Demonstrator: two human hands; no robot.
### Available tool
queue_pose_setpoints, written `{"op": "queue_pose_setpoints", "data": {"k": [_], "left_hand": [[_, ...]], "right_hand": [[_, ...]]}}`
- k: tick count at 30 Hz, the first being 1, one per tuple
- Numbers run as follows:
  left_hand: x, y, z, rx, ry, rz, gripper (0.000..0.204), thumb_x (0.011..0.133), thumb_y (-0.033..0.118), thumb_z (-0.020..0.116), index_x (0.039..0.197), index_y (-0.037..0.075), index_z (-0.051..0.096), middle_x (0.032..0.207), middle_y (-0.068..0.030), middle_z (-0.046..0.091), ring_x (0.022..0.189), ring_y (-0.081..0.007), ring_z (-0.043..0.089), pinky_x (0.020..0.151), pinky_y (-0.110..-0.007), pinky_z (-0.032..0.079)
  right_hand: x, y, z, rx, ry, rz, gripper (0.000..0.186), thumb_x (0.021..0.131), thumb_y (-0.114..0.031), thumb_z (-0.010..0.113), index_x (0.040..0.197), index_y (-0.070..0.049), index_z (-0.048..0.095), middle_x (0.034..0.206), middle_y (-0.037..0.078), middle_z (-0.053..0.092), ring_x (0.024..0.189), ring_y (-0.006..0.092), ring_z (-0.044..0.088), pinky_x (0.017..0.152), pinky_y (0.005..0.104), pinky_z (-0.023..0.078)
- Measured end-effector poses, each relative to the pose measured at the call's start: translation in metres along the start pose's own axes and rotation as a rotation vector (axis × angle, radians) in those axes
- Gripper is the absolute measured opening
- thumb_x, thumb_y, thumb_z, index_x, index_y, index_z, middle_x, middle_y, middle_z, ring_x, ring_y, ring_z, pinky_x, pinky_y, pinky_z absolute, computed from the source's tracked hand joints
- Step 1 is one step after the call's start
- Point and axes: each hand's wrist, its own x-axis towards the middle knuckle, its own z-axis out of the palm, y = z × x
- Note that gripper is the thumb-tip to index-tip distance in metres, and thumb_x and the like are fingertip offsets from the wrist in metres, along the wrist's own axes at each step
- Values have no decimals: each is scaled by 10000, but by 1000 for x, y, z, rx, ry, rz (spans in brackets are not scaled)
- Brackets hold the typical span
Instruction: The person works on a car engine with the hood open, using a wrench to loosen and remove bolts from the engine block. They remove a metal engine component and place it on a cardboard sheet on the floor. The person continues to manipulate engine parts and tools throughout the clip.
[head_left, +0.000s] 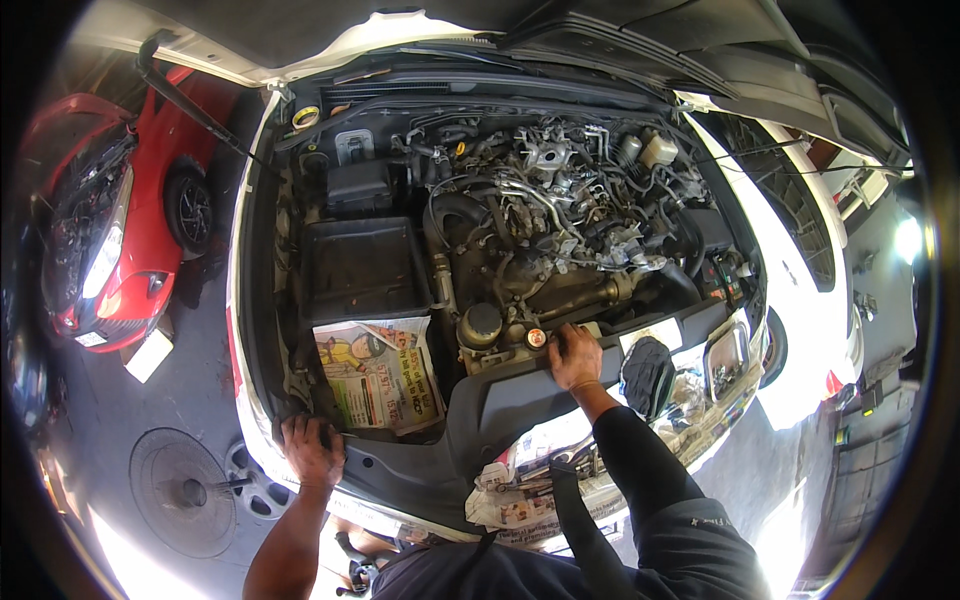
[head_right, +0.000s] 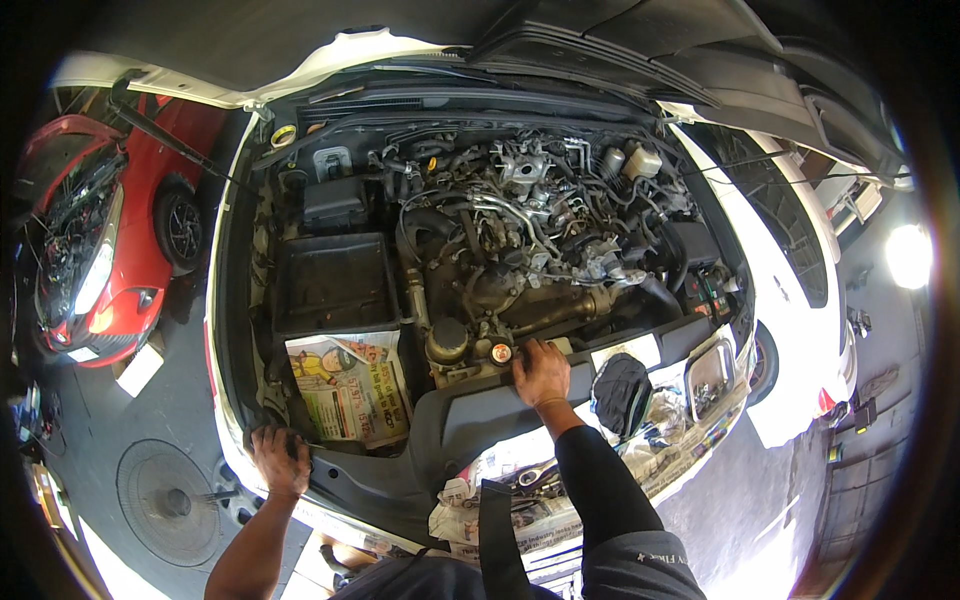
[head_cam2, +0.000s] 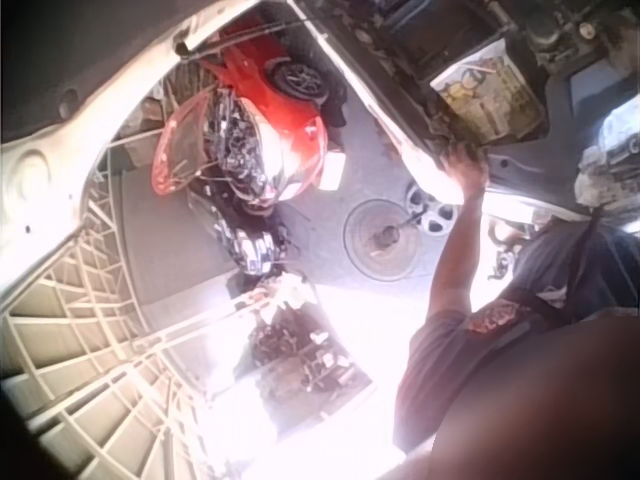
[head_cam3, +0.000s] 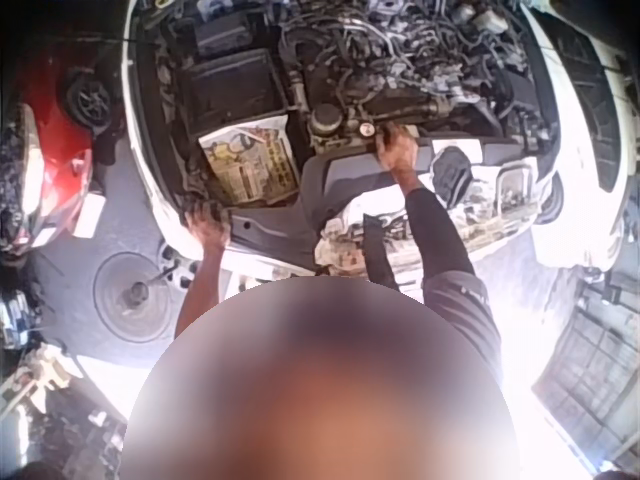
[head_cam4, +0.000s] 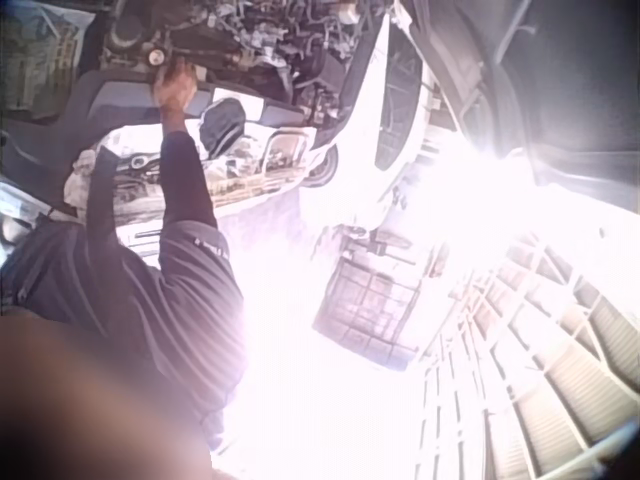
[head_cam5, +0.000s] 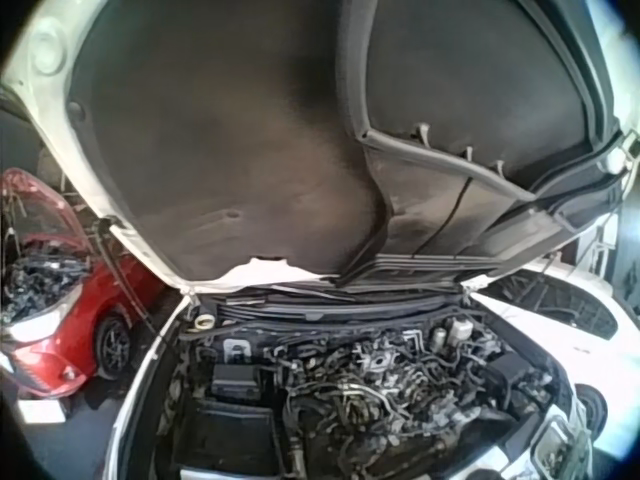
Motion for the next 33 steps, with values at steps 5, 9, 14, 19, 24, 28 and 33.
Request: {"op": "queue_pose_setpoints", "data": {"k": [5,9,14,19,24,28,33], "left_hand": [[-1,-5,4,16,11,11,180,883,207,701,975,60,751,1117,-205,715,1201,-451,594,1128,-582,434],[-2,-6,7,6,7,-25,188,855,239,718,954,80,745,1091,-159,711,1207,-401,612,1275,-615,325],[-1,-2,4,11,18,-11,173,872,214,707,955,68,752,1083,-181,715,1210,-430,601,1201,-594,382],[1,0,1,23,28,12,174,877,217,708,949,65,752,1084,-180,715,1201,-429,604,1187,-586,389],[0,-1,2,60,37,36,171,866,216,725,962,76,744,1109,-152,712,1173,-402,620,1152,-566,431],[-1,-2,5,95,63,25,159,855,219,726,946,88,734,1096,-141,706,1177,-395,618,1117,-562,443],[-2,-4,8,98,64,19,160,860,219,720,947,86,737,1091,-146,704,1187,-400,610,1127,-568,436]], "right_hand": [[0,0,0,-15,-30,20,260,925,-273,701,1073,-59,702,1063,188,735,1069,444,671,938,550,545],[0,-1,-2,-13,-20,13,232,948,-258,673,1040,-47,695,1027,202,731,1040,458,672,905,557,544],[-1,-2,-3,-1,1,7,233,945,-257,677,1036,-43,689,1034,205,727,1041,462,666,909,565,541],[0,-2,-2,-24,-12,17,237,946,-262,675,1036,-42,690,1030,205,723,1044,463,664,908,566,540],[0,-2,-3,-7,-9,18,249,951,-275,666,1036,-43,695,1027,206,722,1047,457,667,912,566,540],[-1,-1,-2,-12,-13,27,250,953,-278,666,1039,-46,698,1025,207,722,1049,454,671,914,564,541],[-1,2,0,4,-5,20,256,937,-294,698,1049,-64,685,1031,187,717,1054,445,667,917,563,540]]}}
